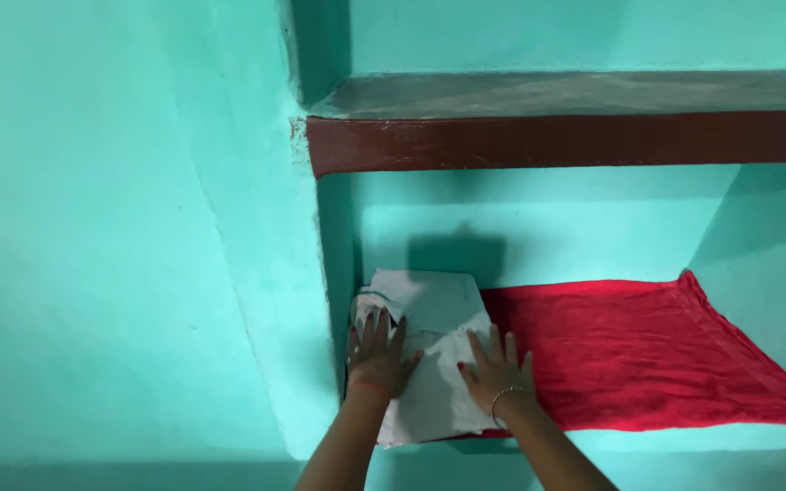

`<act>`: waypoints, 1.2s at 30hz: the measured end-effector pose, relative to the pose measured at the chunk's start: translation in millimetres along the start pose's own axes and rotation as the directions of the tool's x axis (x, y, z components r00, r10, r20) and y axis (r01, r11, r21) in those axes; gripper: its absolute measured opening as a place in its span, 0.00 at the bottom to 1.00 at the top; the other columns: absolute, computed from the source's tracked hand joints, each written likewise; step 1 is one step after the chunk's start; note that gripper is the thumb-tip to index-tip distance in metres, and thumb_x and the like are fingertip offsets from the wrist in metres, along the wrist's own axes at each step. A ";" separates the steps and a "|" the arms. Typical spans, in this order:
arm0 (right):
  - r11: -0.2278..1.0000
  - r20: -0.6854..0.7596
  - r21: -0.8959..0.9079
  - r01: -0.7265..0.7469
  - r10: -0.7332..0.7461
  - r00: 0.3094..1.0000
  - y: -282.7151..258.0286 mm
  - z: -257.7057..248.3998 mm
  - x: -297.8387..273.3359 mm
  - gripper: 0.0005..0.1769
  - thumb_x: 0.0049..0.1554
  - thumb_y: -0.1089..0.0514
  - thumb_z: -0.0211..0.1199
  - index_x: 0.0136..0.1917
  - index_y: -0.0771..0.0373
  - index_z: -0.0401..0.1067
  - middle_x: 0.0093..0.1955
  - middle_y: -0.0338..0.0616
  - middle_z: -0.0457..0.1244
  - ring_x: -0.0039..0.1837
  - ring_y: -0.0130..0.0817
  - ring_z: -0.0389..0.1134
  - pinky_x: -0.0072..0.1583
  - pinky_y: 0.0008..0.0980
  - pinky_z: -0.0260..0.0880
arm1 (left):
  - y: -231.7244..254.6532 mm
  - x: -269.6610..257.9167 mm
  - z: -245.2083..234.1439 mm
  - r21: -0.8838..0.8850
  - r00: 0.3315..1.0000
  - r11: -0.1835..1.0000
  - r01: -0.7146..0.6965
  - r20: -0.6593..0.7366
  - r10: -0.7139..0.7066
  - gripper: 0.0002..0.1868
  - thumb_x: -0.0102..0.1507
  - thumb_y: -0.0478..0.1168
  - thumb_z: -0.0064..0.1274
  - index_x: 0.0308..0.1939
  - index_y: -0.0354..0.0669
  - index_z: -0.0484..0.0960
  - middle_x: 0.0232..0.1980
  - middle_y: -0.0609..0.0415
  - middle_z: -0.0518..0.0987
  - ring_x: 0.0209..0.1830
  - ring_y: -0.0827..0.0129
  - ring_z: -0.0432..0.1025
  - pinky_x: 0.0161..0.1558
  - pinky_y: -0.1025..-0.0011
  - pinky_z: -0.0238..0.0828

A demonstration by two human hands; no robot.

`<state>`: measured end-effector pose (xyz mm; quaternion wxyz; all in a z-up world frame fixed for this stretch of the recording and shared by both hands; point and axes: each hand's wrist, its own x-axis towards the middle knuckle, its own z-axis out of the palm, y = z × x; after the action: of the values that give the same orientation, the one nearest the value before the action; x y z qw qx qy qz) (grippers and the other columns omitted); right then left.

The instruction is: The person folds various garments on a bed and places them one by one onto a wall shelf. Items handled include shirts, pants, and a towel, which are stacked neatly on the shelf.

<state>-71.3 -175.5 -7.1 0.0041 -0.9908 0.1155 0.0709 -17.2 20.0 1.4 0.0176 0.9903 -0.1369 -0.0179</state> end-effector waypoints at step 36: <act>0.775 -0.614 -0.148 0.614 -0.559 0.557 0.3 -230.6 -56.2 0.33 0.64 0.33 0.43 0.77 0.47 0.59 0.84 0.49 0.41 0.83 0.47 0.42 0.77 0.58 0.42 | 15.0 -172.7 -197.0 0.070 0.816 0.921 0.383 -0.492 -0.302 0.39 0.68 0.70 0.22 0.80 0.66 0.48 0.84 0.50 0.39 0.84 0.58 0.25 0.76 0.44 0.16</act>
<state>-93.3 -168.6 229.1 0.0302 -0.9351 -0.2235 -0.2733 -179.4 58.5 204.1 -0.0353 0.9707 0.0515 0.2322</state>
